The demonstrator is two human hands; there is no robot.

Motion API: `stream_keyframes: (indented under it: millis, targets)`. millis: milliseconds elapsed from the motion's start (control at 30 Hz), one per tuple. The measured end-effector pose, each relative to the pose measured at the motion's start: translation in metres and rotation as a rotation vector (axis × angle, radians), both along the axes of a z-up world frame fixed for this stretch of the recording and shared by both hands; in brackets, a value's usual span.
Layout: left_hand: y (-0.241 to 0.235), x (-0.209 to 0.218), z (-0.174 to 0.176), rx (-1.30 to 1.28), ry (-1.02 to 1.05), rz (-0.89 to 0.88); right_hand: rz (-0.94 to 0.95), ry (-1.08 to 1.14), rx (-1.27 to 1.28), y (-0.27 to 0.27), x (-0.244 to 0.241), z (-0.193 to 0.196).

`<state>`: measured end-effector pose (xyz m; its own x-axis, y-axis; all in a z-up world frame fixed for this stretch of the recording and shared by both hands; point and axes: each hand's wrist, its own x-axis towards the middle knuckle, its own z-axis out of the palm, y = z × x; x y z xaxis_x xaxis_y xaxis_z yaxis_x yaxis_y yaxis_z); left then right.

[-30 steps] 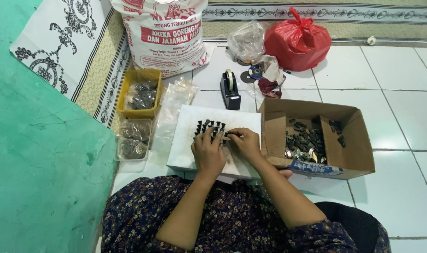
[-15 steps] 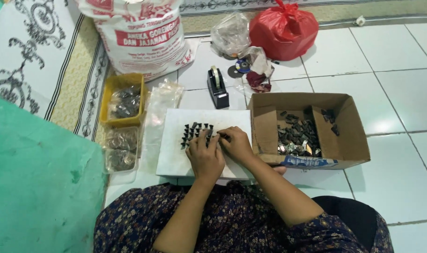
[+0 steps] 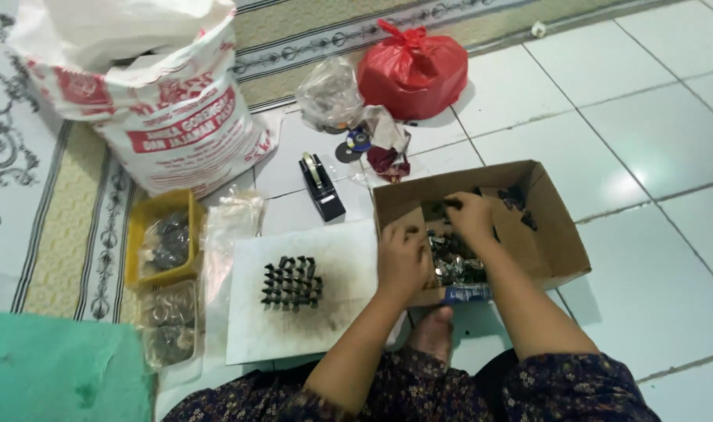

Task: The person is picking up small metal pins from a cardboard box and inserting them into a square grid template on a white block.

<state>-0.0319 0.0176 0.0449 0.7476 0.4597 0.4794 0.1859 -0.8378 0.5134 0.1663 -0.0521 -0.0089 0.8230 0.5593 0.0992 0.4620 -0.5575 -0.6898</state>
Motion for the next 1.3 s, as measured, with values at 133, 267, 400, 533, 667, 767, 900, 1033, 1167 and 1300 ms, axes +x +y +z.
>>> stream_keyframes:
  millis: [133, 267, 400, 533, 667, 767, 900, 1033, 1167, 1300]
  targets:
    - [0.001, 0.055, -0.016, -0.094, 0.283, -0.014, -0.073, 0.057, -0.064, -0.010, 0.036, -0.058]
    - [0.012, 0.106, -0.083, 0.050, 0.358, -0.024, -0.002, 0.053, -0.215, -0.001, 0.025, -0.047]
    - [0.016, 0.117, -0.118, 0.155, 0.491, -0.061, 0.137, -0.124, -0.348, 0.000, 0.008, -0.028]
    - [0.009, 0.110, -0.104, 0.152, 0.643, -0.090, 0.171, -0.167, -0.362, 0.002, -0.003, -0.010]
    - [0.009, 0.104, -0.093, 0.035, 0.600, -0.091, 0.203, -0.226, -0.338, 0.000, 0.001, -0.030]
    - [0.001, 0.095, -0.055, -0.121, 0.505, -0.056, 0.148, -0.127, -0.274, -0.005, 0.000, -0.023]
    - [-0.015, 0.065, -0.002, -0.689, 0.377, 0.072, 0.000, 0.152, -0.028, -0.007, -0.012, -0.003]
    - [-0.026, 0.035, -0.008, -0.719, 0.181, 0.261, 0.009, 0.360, 0.119, 0.000, -0.032, -0.011]
    - [-0.025, 0.003, 0.017, -0.769, 0.039, 0.336, 0.023, 0.428, 0.183, -0.003, -0.071, 0.018]
    - [-0.022, -0.019, 0.006, -0.664, -0.025, 0.361, 0.044, 0.428, 0.099, -0.016, -0.107, 0.047]
